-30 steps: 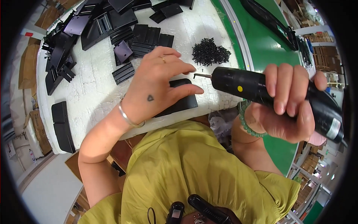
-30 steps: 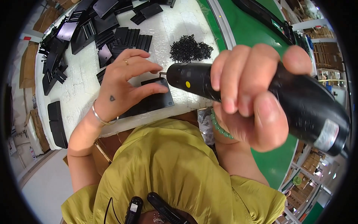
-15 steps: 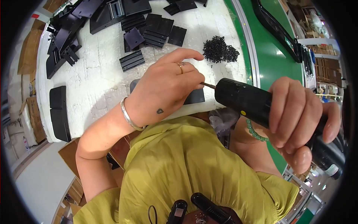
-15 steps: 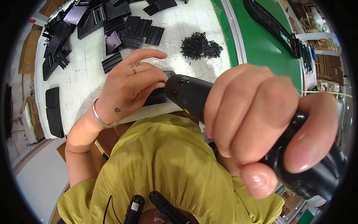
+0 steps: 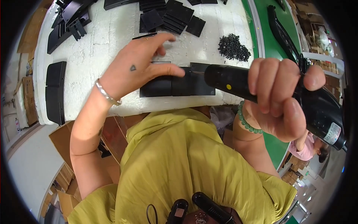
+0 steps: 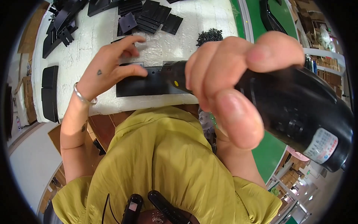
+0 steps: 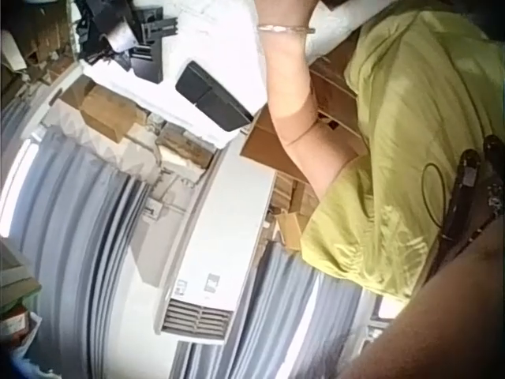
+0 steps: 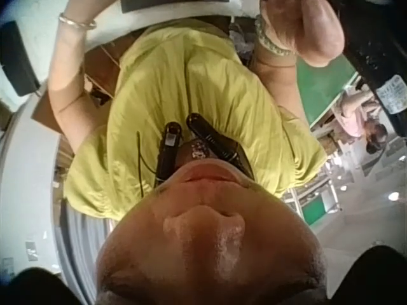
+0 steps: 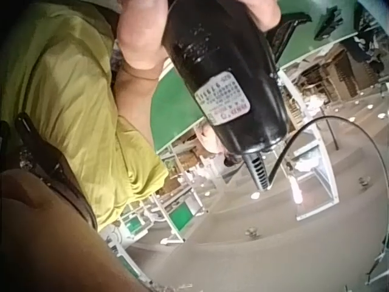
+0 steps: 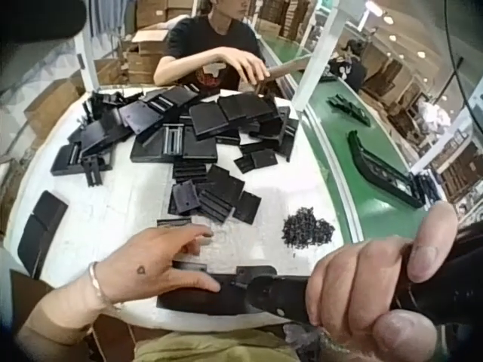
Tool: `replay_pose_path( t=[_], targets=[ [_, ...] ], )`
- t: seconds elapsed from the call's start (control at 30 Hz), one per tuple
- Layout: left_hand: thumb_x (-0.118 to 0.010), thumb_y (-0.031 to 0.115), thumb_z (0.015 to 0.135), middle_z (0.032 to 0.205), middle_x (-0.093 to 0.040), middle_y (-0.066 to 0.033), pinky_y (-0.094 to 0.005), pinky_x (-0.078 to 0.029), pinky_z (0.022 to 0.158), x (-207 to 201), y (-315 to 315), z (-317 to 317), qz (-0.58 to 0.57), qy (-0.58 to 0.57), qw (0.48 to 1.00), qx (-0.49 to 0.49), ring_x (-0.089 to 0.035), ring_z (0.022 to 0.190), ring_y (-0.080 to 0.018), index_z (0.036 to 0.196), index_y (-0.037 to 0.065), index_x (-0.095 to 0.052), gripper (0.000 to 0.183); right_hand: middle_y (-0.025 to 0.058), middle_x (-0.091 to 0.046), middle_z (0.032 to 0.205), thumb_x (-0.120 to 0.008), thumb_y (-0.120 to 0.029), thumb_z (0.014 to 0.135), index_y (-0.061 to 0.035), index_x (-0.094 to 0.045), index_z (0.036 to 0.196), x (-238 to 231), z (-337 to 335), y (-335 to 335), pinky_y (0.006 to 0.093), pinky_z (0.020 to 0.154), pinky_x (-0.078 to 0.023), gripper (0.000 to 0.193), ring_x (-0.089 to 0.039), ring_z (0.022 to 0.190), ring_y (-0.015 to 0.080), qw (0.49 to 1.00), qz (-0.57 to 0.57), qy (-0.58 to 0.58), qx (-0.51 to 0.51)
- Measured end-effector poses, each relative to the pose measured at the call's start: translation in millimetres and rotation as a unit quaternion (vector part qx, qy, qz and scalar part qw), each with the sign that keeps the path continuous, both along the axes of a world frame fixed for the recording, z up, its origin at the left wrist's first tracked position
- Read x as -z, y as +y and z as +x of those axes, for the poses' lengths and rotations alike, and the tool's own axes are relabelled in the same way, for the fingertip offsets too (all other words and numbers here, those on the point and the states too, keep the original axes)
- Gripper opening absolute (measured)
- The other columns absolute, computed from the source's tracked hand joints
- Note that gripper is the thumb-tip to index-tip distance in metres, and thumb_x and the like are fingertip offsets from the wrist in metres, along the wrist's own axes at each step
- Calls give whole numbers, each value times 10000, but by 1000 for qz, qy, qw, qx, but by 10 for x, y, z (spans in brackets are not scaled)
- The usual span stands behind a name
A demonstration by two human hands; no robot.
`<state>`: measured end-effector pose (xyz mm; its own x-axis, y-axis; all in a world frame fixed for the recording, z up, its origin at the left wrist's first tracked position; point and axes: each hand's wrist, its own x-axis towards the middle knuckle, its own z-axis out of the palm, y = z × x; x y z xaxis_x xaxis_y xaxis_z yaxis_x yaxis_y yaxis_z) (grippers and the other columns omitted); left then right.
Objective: Assemble black plastic components using an electric screwdriver.
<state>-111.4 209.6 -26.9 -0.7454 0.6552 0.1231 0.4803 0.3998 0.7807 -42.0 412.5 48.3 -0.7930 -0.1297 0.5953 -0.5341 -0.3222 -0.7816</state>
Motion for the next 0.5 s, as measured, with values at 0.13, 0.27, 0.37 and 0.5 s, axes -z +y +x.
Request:
replay_pose_path(
  t=[0.13, 0.27, 0.37, 0.5],
  targets=[
    [-748, 356, 666, 812, -591, -156, -339, -443, 654, 136, 61, 81, -65, 40, 997, 25, -559, 747, -284, 1023, 37, -560, 514, -32, -408, 591, -470, -89, 738, -124, -423, 1104, 70, -12, -62, 260, 559, -361, 371, -383, 483, 88, 999, 24, -38, 2],
    [-742, 287, 675, 653, -574, -145, -341, -434, 609, 191, 95, 102, -67, -73, 993, 65, -565, 646, -294, 934, 30, -583, 399, -20, -403, 595, -446, -76, 725, -116, -410, 1098, 96, -37, -144, 273, 568, -370, 377, -381, 483, 96, 998, 30, -58, -6],
    [-738, 280, 670, 705, -595, -145, -348, -437, 631, 200, 113, 168, -56, -104, 993, 31, -574, 689, -298, 947, 55, -587, 387, -15, -400, 596, -440, -75, 725, -116, -398, 1109, 73, -24, -194, 278, 573, -372, 389, -378, 482, 102, 995, 54, -81, 15],
    [-731, 272, 665, 781, -620, -123, -357, -443, 691, 213, 146, 187, -66, -93, 993, 23, -582, 753, -300, 958, 89, -592, 372, -7, -406, 599, -454, -64, 725, -103, -391, 1074, 25, -30, -278, 282, 569, -375, 357, -380, 483, 106, 991, 84, -96, 32]
  ],
)
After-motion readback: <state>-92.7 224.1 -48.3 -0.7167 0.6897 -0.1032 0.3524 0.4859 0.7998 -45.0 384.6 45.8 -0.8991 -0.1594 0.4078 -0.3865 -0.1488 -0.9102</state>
